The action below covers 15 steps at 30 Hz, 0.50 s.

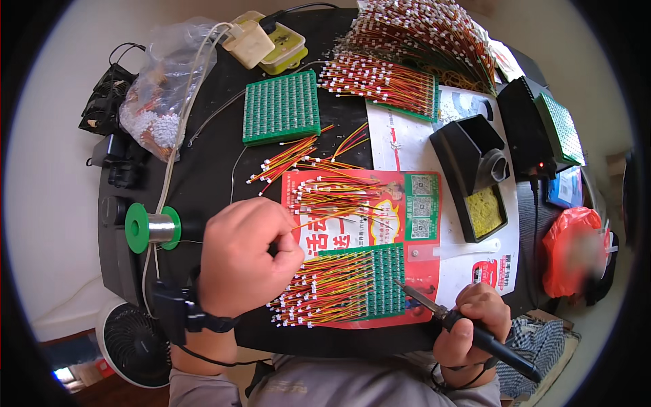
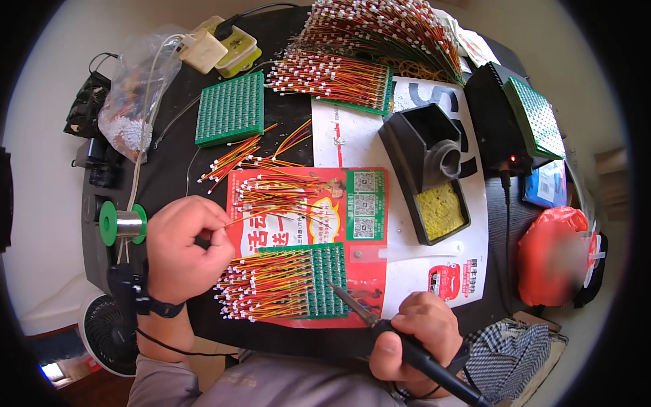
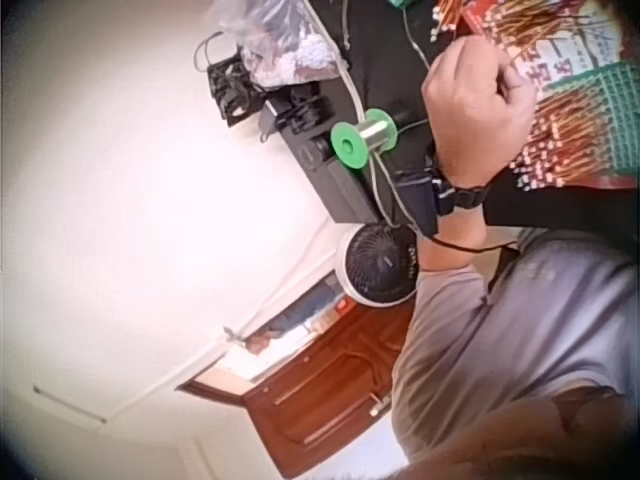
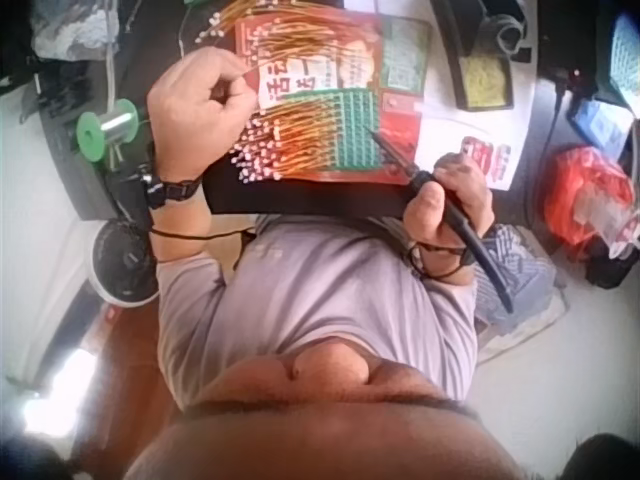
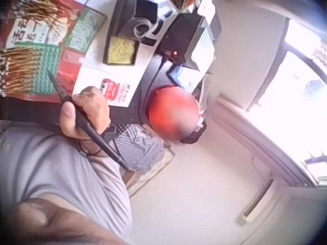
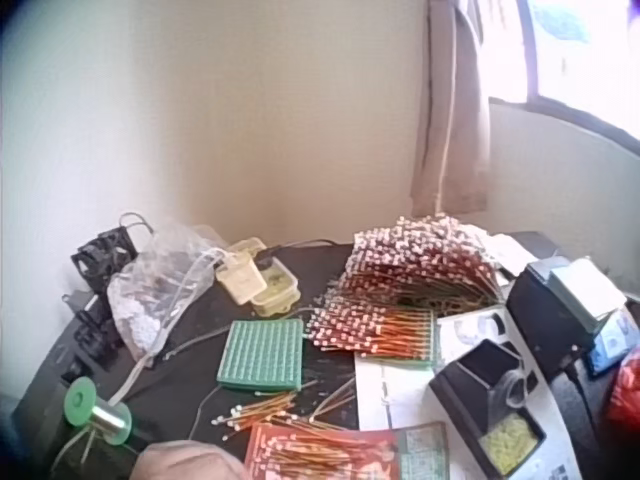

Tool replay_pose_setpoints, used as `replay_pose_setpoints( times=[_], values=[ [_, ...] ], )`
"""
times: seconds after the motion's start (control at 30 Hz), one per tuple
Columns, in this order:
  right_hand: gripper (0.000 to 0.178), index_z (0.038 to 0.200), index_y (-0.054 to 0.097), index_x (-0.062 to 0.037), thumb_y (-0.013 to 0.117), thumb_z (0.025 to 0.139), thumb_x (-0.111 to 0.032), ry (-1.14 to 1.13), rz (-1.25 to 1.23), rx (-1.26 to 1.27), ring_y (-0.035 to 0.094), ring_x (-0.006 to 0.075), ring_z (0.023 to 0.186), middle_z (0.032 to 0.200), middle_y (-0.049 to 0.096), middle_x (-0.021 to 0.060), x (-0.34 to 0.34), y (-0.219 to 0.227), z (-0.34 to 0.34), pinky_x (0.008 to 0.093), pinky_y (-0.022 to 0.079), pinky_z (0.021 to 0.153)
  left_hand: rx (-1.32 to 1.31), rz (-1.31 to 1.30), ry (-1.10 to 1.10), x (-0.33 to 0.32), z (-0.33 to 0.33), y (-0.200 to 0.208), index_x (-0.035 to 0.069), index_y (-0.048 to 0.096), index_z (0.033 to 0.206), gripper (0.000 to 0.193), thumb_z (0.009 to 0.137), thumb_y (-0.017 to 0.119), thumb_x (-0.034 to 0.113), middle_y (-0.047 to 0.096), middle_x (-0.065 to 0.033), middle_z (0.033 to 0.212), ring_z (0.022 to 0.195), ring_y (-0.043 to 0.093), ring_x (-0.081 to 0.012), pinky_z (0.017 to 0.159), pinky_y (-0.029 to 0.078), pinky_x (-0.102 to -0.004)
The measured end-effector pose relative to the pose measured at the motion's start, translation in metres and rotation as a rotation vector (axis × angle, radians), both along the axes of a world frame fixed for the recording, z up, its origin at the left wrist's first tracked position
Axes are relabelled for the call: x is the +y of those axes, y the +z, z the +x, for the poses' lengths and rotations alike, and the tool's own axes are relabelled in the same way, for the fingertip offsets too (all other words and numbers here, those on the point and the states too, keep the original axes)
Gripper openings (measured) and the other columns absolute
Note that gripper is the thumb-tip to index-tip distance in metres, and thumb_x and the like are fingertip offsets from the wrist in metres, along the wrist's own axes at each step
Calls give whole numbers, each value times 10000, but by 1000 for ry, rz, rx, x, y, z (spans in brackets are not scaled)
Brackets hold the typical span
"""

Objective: Soldering wires onto a printed circuit board.

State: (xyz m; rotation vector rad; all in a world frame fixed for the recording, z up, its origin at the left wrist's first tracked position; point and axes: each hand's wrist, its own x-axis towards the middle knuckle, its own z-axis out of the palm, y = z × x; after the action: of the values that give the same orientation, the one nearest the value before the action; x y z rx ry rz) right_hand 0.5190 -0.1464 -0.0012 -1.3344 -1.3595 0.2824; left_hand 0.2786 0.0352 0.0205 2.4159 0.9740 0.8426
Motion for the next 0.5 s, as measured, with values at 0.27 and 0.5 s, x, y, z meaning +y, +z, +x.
replay_pose_setpoints(
  times=[0.27,0.5],
  values=[
    [242,960,543,-4,719,836,-115,75,-24,4,513,203,515,640,538,77,-3,2,7,342,429,486,-172,-269,-25,-17,3,17,-35,717,866,181,776,578,-106,676,-114,803,672,644,-157,599,502,-272],
    [243,941,555,7,730,819,-111,94,20,16,487,193,476,629,524,68,-1,0,8,330,422,450,-475,-779,112,-45,10,33,-74,720,890,46,846,707,-73,719,-155,857,731,677,-145,643,520,-247]
  ],
)
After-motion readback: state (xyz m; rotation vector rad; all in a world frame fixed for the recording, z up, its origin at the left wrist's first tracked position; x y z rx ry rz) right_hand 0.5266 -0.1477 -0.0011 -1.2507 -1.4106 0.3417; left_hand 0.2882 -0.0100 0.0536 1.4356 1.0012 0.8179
